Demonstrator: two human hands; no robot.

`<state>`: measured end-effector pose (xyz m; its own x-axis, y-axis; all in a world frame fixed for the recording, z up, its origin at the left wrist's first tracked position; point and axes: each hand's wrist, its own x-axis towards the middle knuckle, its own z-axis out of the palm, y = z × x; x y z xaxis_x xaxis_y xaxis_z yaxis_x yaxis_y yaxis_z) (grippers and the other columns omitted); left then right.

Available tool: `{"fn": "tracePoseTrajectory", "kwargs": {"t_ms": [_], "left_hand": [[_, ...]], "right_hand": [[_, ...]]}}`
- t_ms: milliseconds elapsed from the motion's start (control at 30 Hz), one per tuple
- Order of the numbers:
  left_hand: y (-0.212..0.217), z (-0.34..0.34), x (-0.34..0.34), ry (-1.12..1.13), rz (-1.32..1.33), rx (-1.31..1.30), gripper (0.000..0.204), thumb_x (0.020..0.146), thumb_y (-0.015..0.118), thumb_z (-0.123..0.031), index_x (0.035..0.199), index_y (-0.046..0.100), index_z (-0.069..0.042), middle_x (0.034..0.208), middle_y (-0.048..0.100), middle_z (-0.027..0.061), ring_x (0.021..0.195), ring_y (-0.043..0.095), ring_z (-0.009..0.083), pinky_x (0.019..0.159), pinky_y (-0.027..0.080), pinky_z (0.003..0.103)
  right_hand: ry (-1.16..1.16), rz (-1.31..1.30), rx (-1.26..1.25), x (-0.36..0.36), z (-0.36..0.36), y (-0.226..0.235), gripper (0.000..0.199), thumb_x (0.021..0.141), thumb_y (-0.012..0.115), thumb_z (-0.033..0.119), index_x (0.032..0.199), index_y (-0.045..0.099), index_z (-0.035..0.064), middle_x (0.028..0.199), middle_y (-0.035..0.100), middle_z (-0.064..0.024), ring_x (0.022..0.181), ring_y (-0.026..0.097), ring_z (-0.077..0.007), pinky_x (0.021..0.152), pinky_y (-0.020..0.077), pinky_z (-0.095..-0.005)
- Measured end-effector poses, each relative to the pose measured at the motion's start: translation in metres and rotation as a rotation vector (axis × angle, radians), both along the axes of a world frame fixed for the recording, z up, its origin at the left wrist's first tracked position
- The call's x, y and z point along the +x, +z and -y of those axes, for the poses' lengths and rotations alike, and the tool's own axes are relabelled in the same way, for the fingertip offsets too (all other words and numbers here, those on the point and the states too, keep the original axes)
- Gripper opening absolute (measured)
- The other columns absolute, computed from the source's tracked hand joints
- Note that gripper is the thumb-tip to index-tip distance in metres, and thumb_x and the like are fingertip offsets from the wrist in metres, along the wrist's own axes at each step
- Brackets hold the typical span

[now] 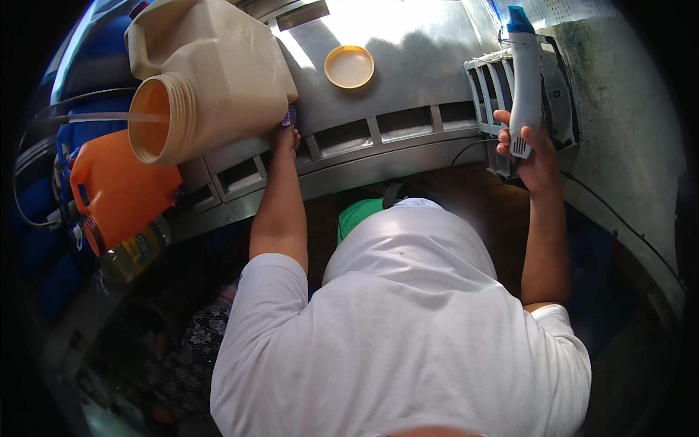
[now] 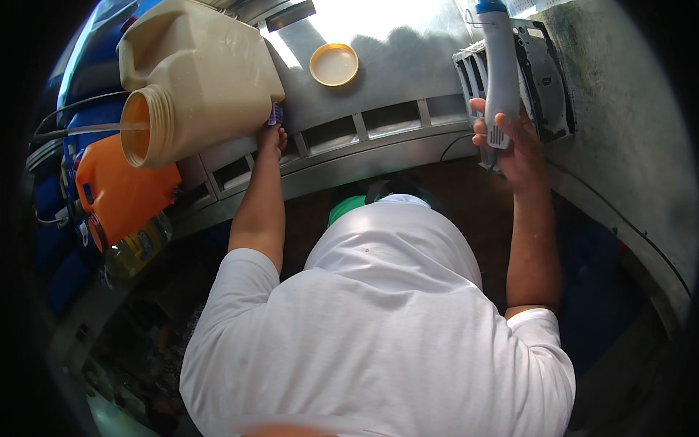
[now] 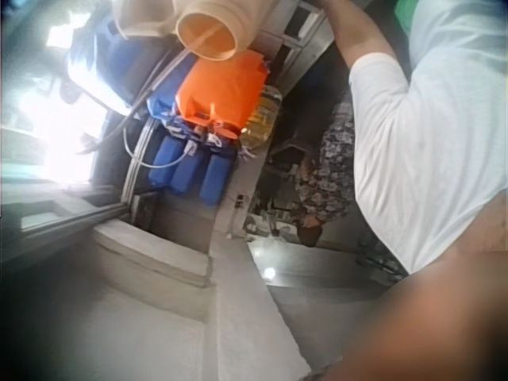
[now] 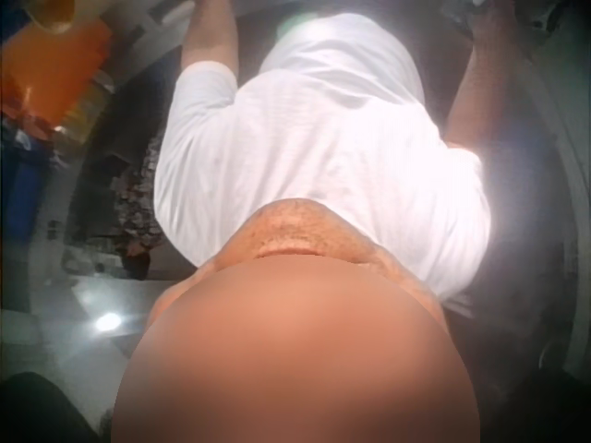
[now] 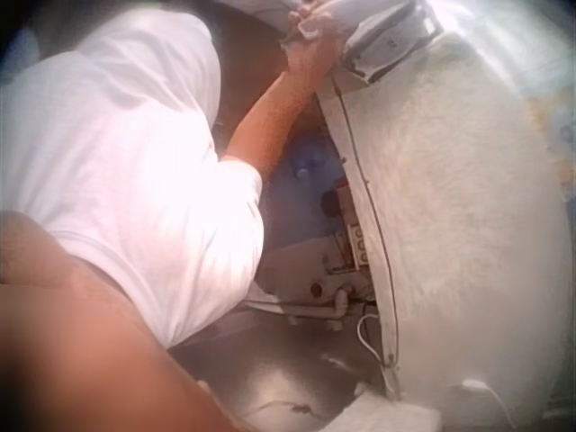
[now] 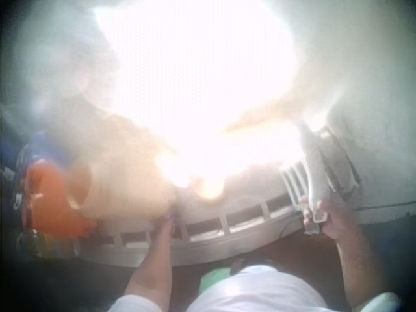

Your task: The person fills a beige plastic container with water from a tap, then uses a handheld heat-sealing tool to seal its lid. They repeat the process with a blue plastic container, sealing its lid as well. The person also handles a clear plastic bottle, passing it through a service window.

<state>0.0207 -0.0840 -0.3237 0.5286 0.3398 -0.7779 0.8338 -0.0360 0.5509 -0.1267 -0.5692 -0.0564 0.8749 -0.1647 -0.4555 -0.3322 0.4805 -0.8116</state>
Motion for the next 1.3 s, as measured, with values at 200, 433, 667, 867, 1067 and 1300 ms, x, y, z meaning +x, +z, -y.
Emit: {"fn": "tracePoseTrajectory", "kwargs": {"t_ms": [200, 433, 667, 867, 1067, 1300], "left_hand": [[-0.002, -0.012, -0.013, 0.064, 0.138, -0.546, 0.031, 0.095, 0.062, -0.022, 0.124, 0.053, -0.016, 0.114, 0.068, 0.0067, 0.099, 0.064, 0.0211, 0.092, 0.050, 0.043], [0.004, -0.011, -0.016, 0.084, 0.129, -0.606, 0.065, 0.091, 0.063, -0.059, 0.133, 0.048, -0.012, 0.123, 0.066, 0.0098, 0.107, 0.061, 0.0250, 0.096, 0.046, 0.045], [-0.008, -0.008, -0.003, 0.025, 0.053, -0.435, 0.070, 0.091, 0.050, -0.074, 0.133, 0.048, -0.019, 0.105, 0.073, 0.0045, 0.088, 0.066, 0.0184, 0.082, 0.048, 0.038], [-0.011, -0.011, 0.003, 0.049, -0.035, -0.395, 0.062, 0.088, 0.054, -0.074, 0.122, 0.053, -0.022, 0.098, 0.073, 0.0030, 0.085, 0.065, 0.0177, 0.081, 0.047, 0.038], [-0.011, -0.011, 0.000, 0.090, -0.024, -0.380, 0.061, 0.087, 0.056, -0.073, 0.121, 0.053, -0.023, 0.097, 0.073, 0.0011, 0.084, 0.065, 0.0171, 0.083, 0.047, 0.039], [-0.017, -0.016, 0.002, 0.067, -0.015, -0.436, 0.059, 0.088, 0.056, -0.071, 0.123, 0.053, -0.023, 0.098, 0.074, 0.0009, 0.084, 0.065, 0.0171, 0.082, 0.047, 0.039]], "right_hand": [[0.549, -0.305, 0.139, 0.033, -0.092, -0.058, 0.073, 0.086, 0.076, 0.031, 0.146, 0.040, 0.0115, 0.100, 0.066, -0.0078, 0.068, 0.061, -0.0088, 0.055, 0.0484, -0.0235], [0.704, -0.381, 0.166, 0.057, -0.164, -0.093, 0.073, 0.088, 0.069, 0.031, 0.151, 0.035, 0.0169, 0.104, 0.063, -0.0041, 0.073, 0.059, -0.0084, 0.054, 0.0460, -0.0236], [0.796, -0.422, 0.248, 0.082, -0.182, -0.106, 0.059, 0.093, 0.057, 0.031, 0.147, 0.042, 0.0153, 0.096, 0.059, -0.0036, 0.071, 0.054, -0.0094, 0.056, 0.0420, -0.0247], [0.826, -0.392, 0.141, 0.090, -0.190, -0.108, 0.064, 0.093, 0.056, 0.034, 0.152, 0.039, 0.0155, 0.099, 0.060, -0.0013, 0.071, 0.054, -0.0076, 0.059, 0.0419, -0.0247], [0.866, -0.358, -0.012, 0.096, -0.195, -0.108, 0.071, 0.085, 0.070, 0.030, 0.148, 0.041, 0.0149, 0.097, 0.059, 0.0008, 0.070, 0.053, -0.0074, 0.059, 0.0421, -0.0239], [0.831, -0.400, -0.083, 0.094, -0.198, -0.110, 0.072, 0.080, 0.073, 0.025, 0.144, 0.043, 0.0114, 0.096, 0.060, 0.0006, 0.069, 0.053, -0.0076, 0.059, 0.0431, -0.0245]]}}
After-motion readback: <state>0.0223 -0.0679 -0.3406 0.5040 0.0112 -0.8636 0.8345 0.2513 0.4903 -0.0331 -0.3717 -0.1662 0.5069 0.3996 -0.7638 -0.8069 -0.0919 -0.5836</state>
